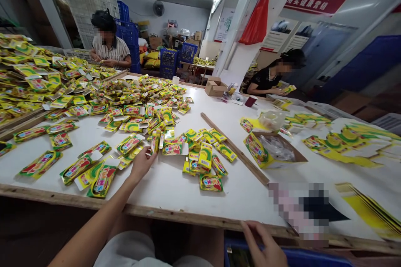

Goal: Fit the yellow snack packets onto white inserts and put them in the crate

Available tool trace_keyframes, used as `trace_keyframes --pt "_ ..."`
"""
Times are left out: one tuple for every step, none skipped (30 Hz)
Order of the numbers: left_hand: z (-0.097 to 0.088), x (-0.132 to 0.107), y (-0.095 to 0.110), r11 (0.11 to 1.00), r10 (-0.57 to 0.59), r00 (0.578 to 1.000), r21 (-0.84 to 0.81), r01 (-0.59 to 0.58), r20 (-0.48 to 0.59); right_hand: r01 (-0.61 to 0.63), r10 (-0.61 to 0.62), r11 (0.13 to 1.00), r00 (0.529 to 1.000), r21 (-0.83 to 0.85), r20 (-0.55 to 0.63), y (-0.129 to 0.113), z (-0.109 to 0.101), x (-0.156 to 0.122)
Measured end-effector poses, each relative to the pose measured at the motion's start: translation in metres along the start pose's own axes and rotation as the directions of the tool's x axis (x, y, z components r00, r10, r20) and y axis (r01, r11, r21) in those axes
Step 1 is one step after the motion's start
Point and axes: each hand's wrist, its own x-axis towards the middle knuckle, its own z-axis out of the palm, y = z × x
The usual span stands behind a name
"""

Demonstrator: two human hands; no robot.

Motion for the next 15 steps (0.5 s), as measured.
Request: trace_keyframes --pt "-0.004 -0.004 0.001 1.0 -0.005 1.0 0.005 0.006 -0.018 0.018 -0.018 0.999 1.0 0.048 -0.003 -0.013 0.012 -0.001" --pt "-0.009 -0.01 0.002 1.0 -0.01 0.999 0.009 0.01 -0.038 0.041 -0.04 0.994 0.999 0.099 -0.007 -0.028 0.024 -0.001" --pt "-0.014 -0.018 0.005 1.0 -0.013 0.998 0.014 0.014 -0.059 0.066 -0.065 0.986 0.998 0.154 -0.013 -0.043 0.036 0.001" --pt "-0.019 -0.028 0.009 1.0 -0.009 0.997 0.018 0.011 -0.081 0.089 -0.089 0.973 0.996 0.214 -0.011 -0.059 0.049 0.002" --pt "-0.022 -0.041 0.015 1.0 0.004 0.995 0.025 -0.001 -0.099 0.106 -0.108 0.955 0.994 0.278 -0.009 -0.074 0.061 0.005" --pt "-0.023 -0.055 0.021 0.999 0.025 0.994 0.035 -0.022 -0.108 0.113 -0.118 0.931 0.993 0.348 -0.007 -0.088 0.074 0.007" --pt "-0.022 -0.071 0.027 0.996 0.081 0.991 0.045 -0.076 -0.111 0.111 -0.123 0.898 0.992 0.425 0.001 -0.1 0.086 0.01" --pt "-0.019 -0.088 0.034 0.987 0.152 0.985 0.06 -0.148 -0.075 0.101 -0.126 0.856 0.992 0.507 0.016 -0.111 0.099 0.012" --pt "-0.015 -0.104 0.039 0.974 0.22 0.975 0.065 -0.218 -0.03 0.079 -0.126 0.804 0.991 0.589 0.038 -0.119 0.112 0.015" --pt "-0.009 -0.118 0.044 0.957 0.283 0.959 0.053 -0.284 0.032 0.047 -0.122 0.749 0.99 0.661 0.067 -0.125 0.124 0.017" --pt "-0.002 -0.131 0.047 0.94 0.334 0.938 0.038 -0.339 0.096 0.011 -0.115 0.697 0.989 0.717 0.097 -0.129 0.135 0.018" --pt "0.004 -0.14 0.048 0.927 0.366 0.918 0.025 -0.374 0.155 -0.026 -0.106 0.657 0.986 0.754 0.127 -0.131 0.144 0.02" --pt "0.009 -0.147 0.048 0.918 0.385 0.901 0.014 -0.395 0.203 -0.06 -0.095 0.629 0.984 0.775 0.153 -0.13 0.151 0.021" --pt "0.013 -0.15 0.046 0.916 0.388 0.894 0.008 -0.4 0.224 -0.089 -0.082 0.61 0.981 0.788 0.174 -0.128 0.156 0.022" --pt "0.016 -0.15 0.044 0.921 0.379 0.9 0.003 -0.388 0.216 -0.11 -0.074 0.595 0.979 0.796 0.19 -0.124 0.159 0.022"
